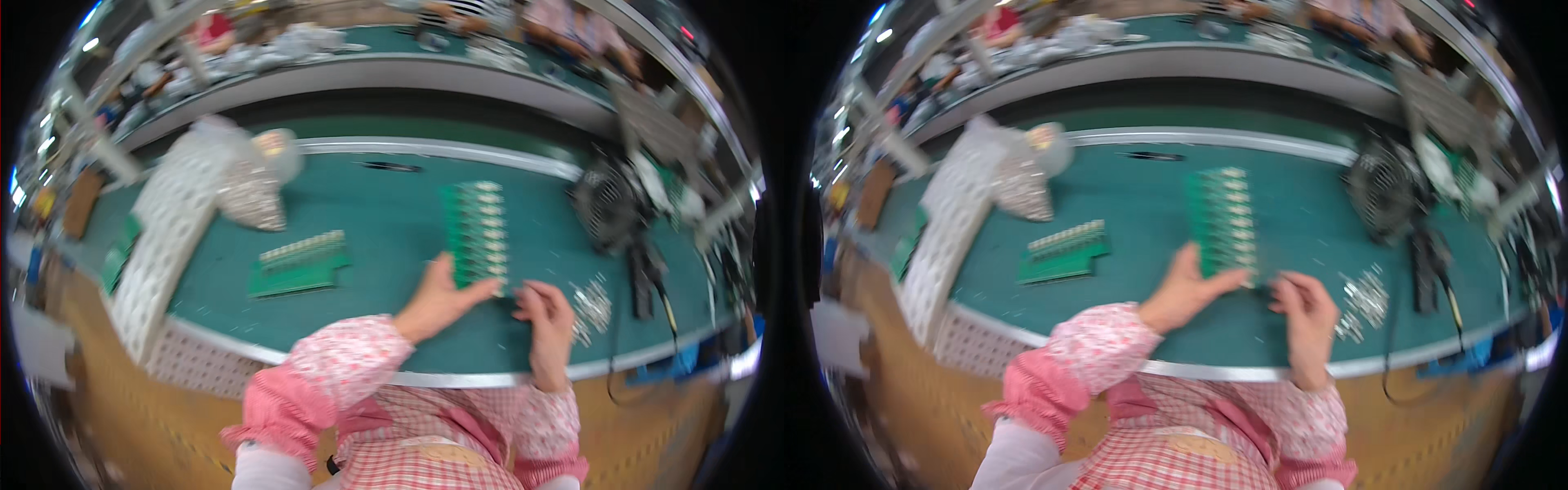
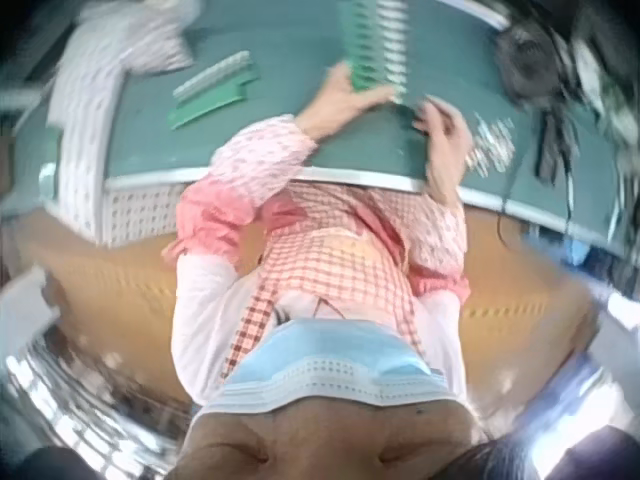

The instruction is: The person places electronic components onto a printed circuit board by hand. The person then solders the component pins to the board using a soldering iron and solder wire.

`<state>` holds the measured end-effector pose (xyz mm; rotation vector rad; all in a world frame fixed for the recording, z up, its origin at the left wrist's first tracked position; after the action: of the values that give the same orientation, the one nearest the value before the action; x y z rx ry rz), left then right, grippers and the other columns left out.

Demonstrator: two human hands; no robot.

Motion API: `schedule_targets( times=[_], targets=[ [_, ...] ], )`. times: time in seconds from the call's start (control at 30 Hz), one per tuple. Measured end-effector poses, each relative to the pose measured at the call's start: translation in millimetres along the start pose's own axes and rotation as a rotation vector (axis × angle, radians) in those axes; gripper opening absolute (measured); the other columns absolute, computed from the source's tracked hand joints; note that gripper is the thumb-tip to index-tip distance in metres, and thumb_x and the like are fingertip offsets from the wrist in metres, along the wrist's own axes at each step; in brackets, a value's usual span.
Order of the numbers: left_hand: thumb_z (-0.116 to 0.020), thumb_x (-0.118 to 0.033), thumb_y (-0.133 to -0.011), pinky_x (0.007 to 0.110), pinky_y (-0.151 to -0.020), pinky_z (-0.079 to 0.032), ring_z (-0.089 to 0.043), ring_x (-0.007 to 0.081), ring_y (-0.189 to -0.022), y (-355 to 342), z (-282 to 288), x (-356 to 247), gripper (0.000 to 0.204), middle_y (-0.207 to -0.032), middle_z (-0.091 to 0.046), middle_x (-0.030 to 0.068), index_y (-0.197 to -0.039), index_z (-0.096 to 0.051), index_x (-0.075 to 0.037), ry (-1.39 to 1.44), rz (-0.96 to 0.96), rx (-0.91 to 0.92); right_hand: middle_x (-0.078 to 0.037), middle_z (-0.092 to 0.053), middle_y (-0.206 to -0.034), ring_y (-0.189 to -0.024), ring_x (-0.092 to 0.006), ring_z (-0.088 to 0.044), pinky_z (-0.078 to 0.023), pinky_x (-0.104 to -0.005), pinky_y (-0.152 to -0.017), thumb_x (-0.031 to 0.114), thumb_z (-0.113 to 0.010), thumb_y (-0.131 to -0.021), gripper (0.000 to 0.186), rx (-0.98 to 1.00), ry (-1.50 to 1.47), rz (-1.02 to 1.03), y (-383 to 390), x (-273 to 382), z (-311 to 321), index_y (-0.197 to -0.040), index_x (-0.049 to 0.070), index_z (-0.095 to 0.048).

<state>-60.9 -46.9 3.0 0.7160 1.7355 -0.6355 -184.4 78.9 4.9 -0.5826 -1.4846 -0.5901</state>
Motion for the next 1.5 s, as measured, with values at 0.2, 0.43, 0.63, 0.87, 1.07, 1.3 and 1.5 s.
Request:
schedule_targets(
  times=[0.2,0.43,0.63,0.87,1.07,1.3,1.5],
  targets=[
    [-0.07,-0.008,-0.08,0.025,-0.076,-0.049,-0.06,0.0095,-0.085,2,-4,-8,0.032,-0.096,-0.063,0.0037,-0.108,-0.054,-0.001,0.025,0.009,-0.072,-0.014,-0.065,-0.098,-0.085,-0.016,-0.062,-0.053,-0.0265,-0.069,0.012,-0.061,-0.089,0.017,0.048,-0.234,-0.083,2,0,-14,-0.096,-0.003,-0.059],
    [-0.07,-0.006,-0.08,0.025,-0.076,-0.049,-0.06,0.0097,-0.085,1,-9,-7,0.031,-0.096,-0.064,0.0041,-0.106,-0.056,0.0,-0.038,-0.009,-0.06,-0.008,-0.062,-0.093,-0.085,-0.0132,-0.059,-0.054,-0.0275,-0.068,0.012,-0.063,-0.087,0.014,0.137,-0.347,-0.166,4,-8,-20,-0.092,-0.001,-0.059],
    [-0.07,-0.005,-0.08,0.025,-0.076,-0.05,-0.06,0.0098,-0.086,3,-3,-12,0.031,-0.097,-0.064,0.0044,-0.107,-0.056,0.0,-0.059,-0.036,-0.072,-0.008,-0.061,-0.088,-0.08,-0.0139,-0.06,-0.055,-0.0284,-0.065,0.013,-0.063,-0.087,0.016,0.145,-0.297,-0.18,2,-7,-30,-0.091,-0.001,-0.059],
    [-0.069,-0.007,-0.08,0.026,-0.079,-0.049,-0.059,0.0104,-0.089,3,-9,-13,0.036,-0.1,-0.063,0.0039,-0.112,-0.054,-0.001,-0.091,-0.101,-0.003,-0.009,-0.059,-0.085,-0.076,-0.0142,-0.059,-0.054,-0.0272,-0.065,0.012,-0.059,-0.09,0.015,0.065,-0.196,-0.041,8,-4,-22,-0.091,-0.002,-0.056],
    [-0.07,-0.007,-0.079,0.026,-0.083,-0.047,-0.057,0.0085,-0.092,3,-11,-13,0.04,-0.101,-0.061,0.0032,-0.115,-0.053,-0.001,0.008,-0.127,0.03,-0.006,-0.057,-0.083,-0.074,-0.0098,-0.057,-0.052,-0.0243,-0.066,0.012,-0.057,-0.091,0.012,0.094,-0.262,-0.052,7,-2,-26,-0.089,0.0,-0.054],
    [-0.07,-0.008,-0.079,0.026,-0.082,-0.048,-0.057,0.0088,-0.091,4,-7,-18,0.04,-0.101,-0.062,0.0034,-0.114,-0.053,-0.001,-0.001,-0.157,0.005,-0.005,-0.055,-0.082,-0.074,-0.01,-0.056,-0.05,-0.0245,-0.069,0.011,-0.056,-0.092,0.013,0.046,-0.113,0.06,10,10,-32,-0.087,0.001,-0.051],
    [-0.071,-0.009,-0.078,0.027,-0.081,-0.049,-0.058,0.0093,-0.09,5,-9,-15,0.041,-0.1,-0.062,0.0037,-0.114,-0.053,-0.001,-0.086,-0.145,0.004,-0.005,-0.056,-0.082,-0.075,-0.0103,-0.056,-0.05,-0.0251,-0.069,0.012,-0.056,-0.092,0.013,0.059,-0.16,0.028,12,3,-27,-0.088,0.001,-0.051]
  ],
)
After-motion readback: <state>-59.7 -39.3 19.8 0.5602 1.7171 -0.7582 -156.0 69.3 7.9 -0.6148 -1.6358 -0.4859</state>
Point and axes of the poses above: each hand's wrist, its own y-axis away from the middle knuckle, its own z-axis out of the back of the hand, x = y × z, the point moved 8 cm from there along -y, towards the middle knuckle
